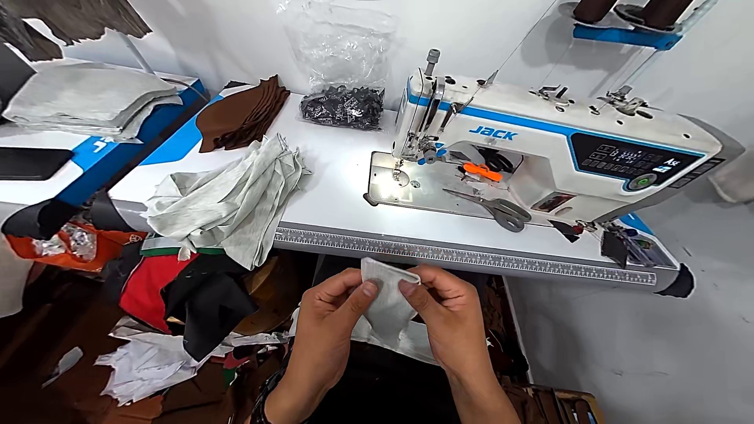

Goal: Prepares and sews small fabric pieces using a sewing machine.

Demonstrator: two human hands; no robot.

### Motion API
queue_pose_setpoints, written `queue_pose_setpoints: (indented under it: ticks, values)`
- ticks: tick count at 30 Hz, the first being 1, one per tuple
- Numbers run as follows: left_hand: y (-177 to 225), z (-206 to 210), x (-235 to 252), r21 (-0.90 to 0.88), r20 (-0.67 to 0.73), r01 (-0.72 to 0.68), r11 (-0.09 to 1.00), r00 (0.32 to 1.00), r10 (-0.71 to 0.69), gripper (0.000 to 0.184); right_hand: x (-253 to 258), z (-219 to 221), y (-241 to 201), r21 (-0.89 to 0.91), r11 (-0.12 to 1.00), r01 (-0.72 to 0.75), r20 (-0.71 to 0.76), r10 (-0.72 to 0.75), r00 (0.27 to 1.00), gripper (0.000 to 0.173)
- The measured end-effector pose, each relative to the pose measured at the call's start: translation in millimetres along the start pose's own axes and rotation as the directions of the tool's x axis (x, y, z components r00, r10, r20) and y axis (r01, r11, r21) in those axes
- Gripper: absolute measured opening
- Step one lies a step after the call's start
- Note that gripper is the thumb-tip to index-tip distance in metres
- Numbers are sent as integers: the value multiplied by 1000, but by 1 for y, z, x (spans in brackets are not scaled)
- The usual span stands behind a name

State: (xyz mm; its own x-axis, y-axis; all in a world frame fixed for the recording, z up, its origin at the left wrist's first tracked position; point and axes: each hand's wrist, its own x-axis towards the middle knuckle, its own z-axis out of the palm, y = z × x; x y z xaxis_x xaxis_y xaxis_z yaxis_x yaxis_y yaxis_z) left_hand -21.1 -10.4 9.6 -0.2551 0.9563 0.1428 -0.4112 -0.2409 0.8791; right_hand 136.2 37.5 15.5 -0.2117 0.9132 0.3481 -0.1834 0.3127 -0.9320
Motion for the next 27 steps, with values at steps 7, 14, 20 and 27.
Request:
queue_pose_setpoints:
  ticks: [7,14,20,27]
  values:
    - [-9,-1,3,164,-37,-185,969,980,194,10,0,0,10,-77,997,11,-112,-19,994,9]
    - [-23,5,2,320,-77,-362,875,911,405,5,-4,13,13,-257,954,155,-208,-212,955,5]
    - [-28,6,1,492,27,-524,696,808,589,6,-8,20,8,-281,940,196,-170,-249,953,6]
    - [-26,7,1,489,45,-527,696,812,583,7,-12,21,4,-293,937,192,-125,-236,964,11]
